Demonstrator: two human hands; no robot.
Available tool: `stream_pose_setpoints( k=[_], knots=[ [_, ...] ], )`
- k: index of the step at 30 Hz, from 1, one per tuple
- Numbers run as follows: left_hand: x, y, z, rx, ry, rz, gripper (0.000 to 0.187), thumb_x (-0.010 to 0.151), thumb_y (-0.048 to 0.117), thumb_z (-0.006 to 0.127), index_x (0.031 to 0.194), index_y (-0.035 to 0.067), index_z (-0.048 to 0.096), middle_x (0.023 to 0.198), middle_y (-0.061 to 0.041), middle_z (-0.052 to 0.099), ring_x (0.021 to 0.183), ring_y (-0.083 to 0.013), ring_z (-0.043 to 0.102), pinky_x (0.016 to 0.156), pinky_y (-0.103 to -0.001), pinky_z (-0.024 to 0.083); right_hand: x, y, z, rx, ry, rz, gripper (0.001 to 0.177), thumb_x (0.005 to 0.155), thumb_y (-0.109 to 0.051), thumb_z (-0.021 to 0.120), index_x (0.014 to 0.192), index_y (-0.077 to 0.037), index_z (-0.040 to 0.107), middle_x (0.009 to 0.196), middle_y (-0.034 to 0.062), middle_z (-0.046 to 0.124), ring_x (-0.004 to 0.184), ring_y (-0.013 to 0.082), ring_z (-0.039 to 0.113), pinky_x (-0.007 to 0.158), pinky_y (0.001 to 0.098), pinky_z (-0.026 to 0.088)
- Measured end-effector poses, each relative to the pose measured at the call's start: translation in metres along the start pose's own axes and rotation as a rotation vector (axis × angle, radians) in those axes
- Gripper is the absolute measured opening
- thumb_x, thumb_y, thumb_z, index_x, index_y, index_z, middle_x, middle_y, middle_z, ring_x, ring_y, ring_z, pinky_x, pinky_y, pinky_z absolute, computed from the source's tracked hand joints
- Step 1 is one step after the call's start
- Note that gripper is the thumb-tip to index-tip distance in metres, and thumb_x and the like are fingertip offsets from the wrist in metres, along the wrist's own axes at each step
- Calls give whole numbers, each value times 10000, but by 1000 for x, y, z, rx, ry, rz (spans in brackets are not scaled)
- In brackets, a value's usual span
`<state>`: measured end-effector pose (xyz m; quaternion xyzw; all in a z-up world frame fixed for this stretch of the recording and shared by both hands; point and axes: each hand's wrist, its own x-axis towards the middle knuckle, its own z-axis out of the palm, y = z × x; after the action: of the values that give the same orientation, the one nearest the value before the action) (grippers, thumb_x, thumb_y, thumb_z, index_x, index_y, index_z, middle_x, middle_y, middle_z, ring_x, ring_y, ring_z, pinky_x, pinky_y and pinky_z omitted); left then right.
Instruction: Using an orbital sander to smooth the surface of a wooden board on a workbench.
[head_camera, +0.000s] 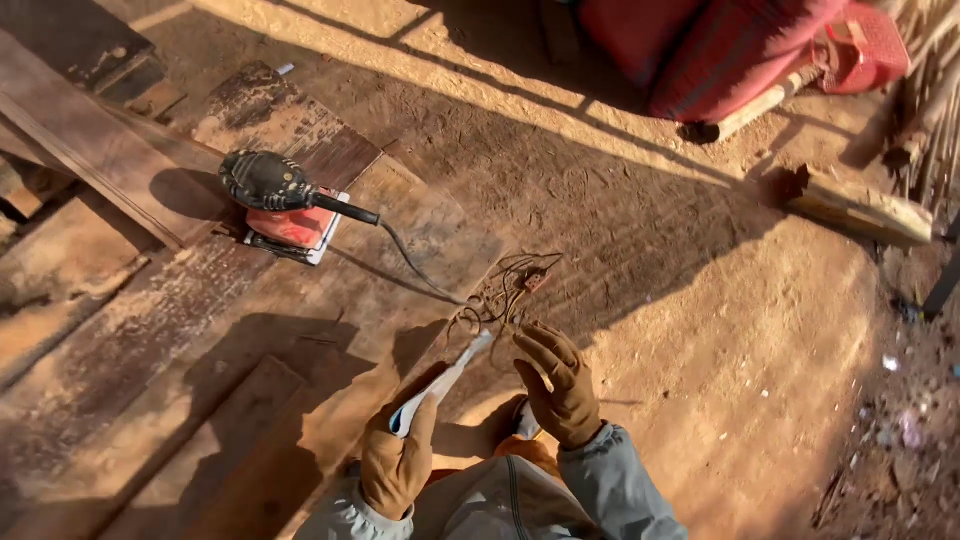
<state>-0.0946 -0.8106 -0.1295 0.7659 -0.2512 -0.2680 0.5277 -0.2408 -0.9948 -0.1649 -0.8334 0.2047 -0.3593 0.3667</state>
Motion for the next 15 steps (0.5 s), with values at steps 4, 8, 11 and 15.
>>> stream_pose_setpoints(
  k=[4,8,11,15],
  knots=[
    [20,3,118,-36,90,87,340,1066,265,558,1242,26,722,1147,-203,768,1050,-290,769,822,-352,647,26,98,-48,64,-46,-105,437,909,51,715,1300,-96,590,1242,147,691,1150,354,696,943,426,601],
    [49,1,204,243,17,-135,364,975,294,592,1221,75,748,924,-148,812,786,-241,774,659,-353,587,19,207,-63,233,-106,-68,351,989,43,628,1293,-116,550,1272,132,697,1177,332,705,976,399,616],
    [82,-67,252,283,-12,-234,361,1003,305,570,1250,105,743,972,-135,804,774,-231,765,661,-344,584,21,270,-44,302,-251,342,292,936,21,641,1194,-97,710,1076,133,759,925,212,756,751,321,636],
    [84,-294,332,358,135,108,282,1072,126,469,1256,14,652,1146,-151,730,935,-234,709,766,-332,561,47,336,-19,267,-324,515,180,948,-65,680,1104,-77,769,1011,91,793,879,151,750,753,289,602]
  ],
)
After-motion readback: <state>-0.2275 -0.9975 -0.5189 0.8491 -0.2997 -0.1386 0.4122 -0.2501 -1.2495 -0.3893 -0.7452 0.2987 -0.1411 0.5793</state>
